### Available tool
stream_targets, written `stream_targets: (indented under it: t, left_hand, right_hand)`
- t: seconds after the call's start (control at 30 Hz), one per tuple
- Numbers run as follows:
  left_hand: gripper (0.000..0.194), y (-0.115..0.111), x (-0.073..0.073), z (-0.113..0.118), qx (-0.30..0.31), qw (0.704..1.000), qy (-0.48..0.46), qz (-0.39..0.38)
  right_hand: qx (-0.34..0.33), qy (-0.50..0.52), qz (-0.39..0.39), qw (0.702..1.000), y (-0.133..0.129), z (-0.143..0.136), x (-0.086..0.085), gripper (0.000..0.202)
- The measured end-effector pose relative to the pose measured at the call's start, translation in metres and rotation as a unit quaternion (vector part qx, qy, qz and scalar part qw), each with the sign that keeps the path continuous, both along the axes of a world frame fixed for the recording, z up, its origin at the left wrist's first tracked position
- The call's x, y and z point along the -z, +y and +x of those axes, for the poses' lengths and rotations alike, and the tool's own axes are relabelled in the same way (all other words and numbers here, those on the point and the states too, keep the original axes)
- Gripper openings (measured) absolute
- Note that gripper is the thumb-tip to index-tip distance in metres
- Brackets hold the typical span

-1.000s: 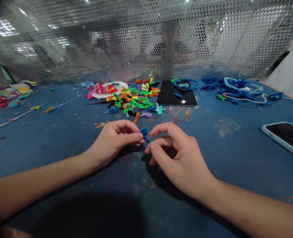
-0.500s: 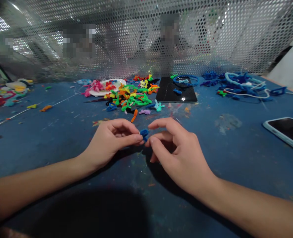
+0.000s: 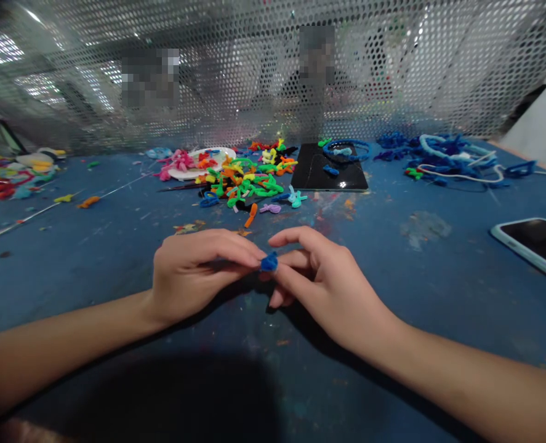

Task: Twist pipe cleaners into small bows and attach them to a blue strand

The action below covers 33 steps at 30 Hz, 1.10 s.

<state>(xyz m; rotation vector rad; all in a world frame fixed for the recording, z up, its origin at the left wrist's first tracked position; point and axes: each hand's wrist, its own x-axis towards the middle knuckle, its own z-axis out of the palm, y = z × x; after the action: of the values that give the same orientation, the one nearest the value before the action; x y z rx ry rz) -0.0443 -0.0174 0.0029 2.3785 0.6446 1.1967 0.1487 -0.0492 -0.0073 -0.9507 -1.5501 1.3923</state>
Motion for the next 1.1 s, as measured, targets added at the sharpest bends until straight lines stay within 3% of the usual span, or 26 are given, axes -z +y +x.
stream_targets:
  t: [0.13, 0.27, 0.47, 0.63, 0.83, 0.97, 1.03, 1.1]
  left_hand:
    - [0.016, 0.003, -0.002, -0.007, 0.049, 0.986, 0.065, 0.143]
    - [0.017, 0.001, -0.006, -0.012, 0.048, 0.964, 0.137, 0.222]
    - [0.019, 0.004, -0.004, -0.013, 0.045, 0.955, 0.154, 0.247]
    - [0.022, 0.009, 0.002, -0.012, 0.089, 0.96, 0.114, 0.239]
    - [0.014, 0.007, 0.001, -0.013, 0.1, 0.954, 0.141, 0.243]
    - [0.027, 0.008, 0.002, -0.013, 0.091, 0.947, 0.14, 0.273]
    - [0.028, 0.007, 0.0, -0.012, 0.088, 0.952, 0.139, 0.257]
    - [0.026, 0.005, -0.003, -0.012, 0.082, 0.958, 0.153, 0.229]
  right_hand:
    - [-0.021, 0.001, -0.01, 1.0, 0.002, 0.0, 0.001, 0.01]
    - [-0.019, -0.03, 0.029, 0.999, 0.001, 0.002, 0.003, 0.009]
    - [0.001, -0.093, 0.095, 0.991, -0.003, 0.003, 0.003, 0.013]
    - [0.014, -0.056, 0.075, 0.995, -0.002, 0.002, 0.002, 0.004]
    - [0.019, -0.073, 0.059, 0.995, 0.0, -0.001, -0.003, 0.008]
    - [0.112, -0.122, 0.157, 0.974, 0.003, 0.004, -0.003, 0.009]
    - [0.162, -0.159, 0.253, 0.94, 0.007, 0.012, -0.001, 0.008]
    - [0.151, -0.213, 0.371, 0.891, 0.012, 0.021, 0.001, 0.007]
